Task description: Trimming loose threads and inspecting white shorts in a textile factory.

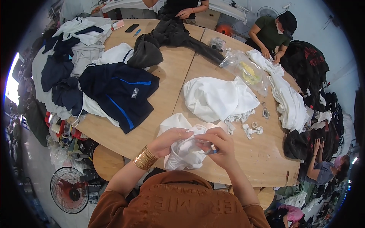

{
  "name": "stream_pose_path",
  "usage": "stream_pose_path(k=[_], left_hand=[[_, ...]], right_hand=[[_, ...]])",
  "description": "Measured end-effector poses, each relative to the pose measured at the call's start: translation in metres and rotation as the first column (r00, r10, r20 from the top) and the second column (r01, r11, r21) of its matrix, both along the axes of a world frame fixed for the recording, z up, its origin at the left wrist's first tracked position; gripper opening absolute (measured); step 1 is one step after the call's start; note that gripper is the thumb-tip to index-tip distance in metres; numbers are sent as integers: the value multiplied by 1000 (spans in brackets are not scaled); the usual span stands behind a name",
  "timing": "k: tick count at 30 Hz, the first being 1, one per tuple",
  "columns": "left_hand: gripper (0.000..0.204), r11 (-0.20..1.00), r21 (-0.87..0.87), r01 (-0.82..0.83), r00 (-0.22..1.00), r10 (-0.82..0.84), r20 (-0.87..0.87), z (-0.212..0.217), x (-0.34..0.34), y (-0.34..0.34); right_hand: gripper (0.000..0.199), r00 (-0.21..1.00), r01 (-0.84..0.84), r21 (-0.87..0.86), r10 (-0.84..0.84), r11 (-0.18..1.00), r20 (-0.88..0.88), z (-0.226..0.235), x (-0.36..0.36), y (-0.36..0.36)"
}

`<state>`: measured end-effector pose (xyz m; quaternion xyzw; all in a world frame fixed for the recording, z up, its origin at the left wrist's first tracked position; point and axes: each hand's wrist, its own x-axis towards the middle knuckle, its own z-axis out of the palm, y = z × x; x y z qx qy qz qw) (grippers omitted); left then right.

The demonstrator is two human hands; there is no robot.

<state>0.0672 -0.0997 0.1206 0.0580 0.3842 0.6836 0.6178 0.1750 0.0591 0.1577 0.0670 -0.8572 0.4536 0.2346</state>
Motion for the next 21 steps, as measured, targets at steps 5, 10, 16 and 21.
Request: stream_pose_path(k=[5,10,16,21], left_hand=[[25,1000,-22,6,1000,-6,30,-4,4,1],[24,970,-76,-231,824,153,-546,-22,6,0],[31,947,93,-306,-185,36,-982,-12,19,-1],[26,981,-186,-58,701,-93,-708,-20,16,-5]], right_hand=[[28,997,-51,-7,51,999,63,-13,-1,-1],[17,959,106,-204,-46,973,278,-25,-7,-9],[12,856,253,-398,-12,882,517,-39,-9,-8],[14,878,247,-254,-105,935,468,-36,-12,-7]])
